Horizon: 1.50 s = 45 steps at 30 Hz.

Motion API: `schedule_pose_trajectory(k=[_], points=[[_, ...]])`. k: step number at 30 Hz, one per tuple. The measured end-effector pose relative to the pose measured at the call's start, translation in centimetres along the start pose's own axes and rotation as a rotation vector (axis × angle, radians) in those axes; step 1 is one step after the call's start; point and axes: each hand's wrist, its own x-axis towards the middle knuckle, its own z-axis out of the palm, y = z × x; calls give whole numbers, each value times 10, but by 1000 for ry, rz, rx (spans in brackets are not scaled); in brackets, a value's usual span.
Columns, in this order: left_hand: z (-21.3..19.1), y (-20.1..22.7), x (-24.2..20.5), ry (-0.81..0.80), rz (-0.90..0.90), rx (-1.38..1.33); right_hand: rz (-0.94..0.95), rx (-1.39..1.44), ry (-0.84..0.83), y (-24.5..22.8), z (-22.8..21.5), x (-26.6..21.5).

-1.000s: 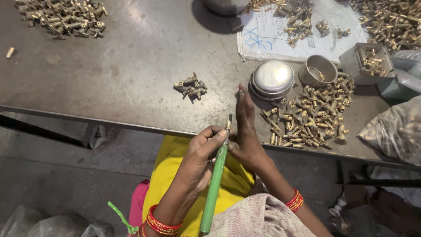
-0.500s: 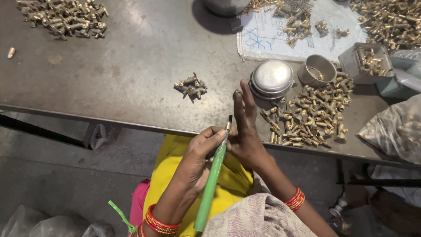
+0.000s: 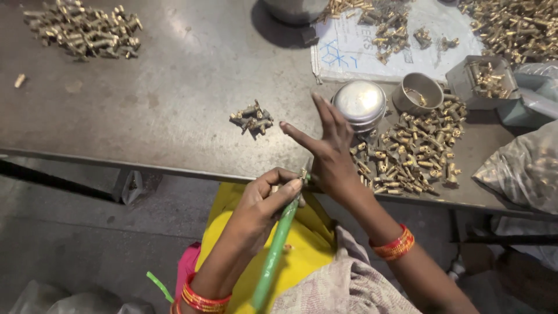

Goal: The person sits at a metal workbench and uses a green-handled hand tool to work the openings of small brass fittings one at a time, twisting the tool inside each part. They set finished parts aside, dip a part into a small tin, and then wipe their hands and the tool with a cloth.

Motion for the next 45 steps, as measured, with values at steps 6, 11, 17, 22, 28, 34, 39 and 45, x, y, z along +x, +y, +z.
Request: schedule_pose_trajectory(k=[6,11,17,22,28,34,39,45], points=[[-6,-7,18,184,346,53,335,954,-60,-21,4,-44],[-7,-4,32,367,489,170,872,1862,-213,-49,10,-76],[-25,-19,47,469,554,169,818,1467,-133,-57,-15,-65],[-54,9,56,423,500,-405,795,1471,-166,-61,-17,-73],[-50,9,60,432,594,-466,848,1278,-307,-61,-17,-72],[-36,-6,54,402,628,-272,761,1092,-189,-60,-12,-68],[-38,-3,51,629,730,338,513,782,-102,-59,-14,-71],[-69,-14,51,249,459,-283,894,1252,-254,-61,-26,-67]])
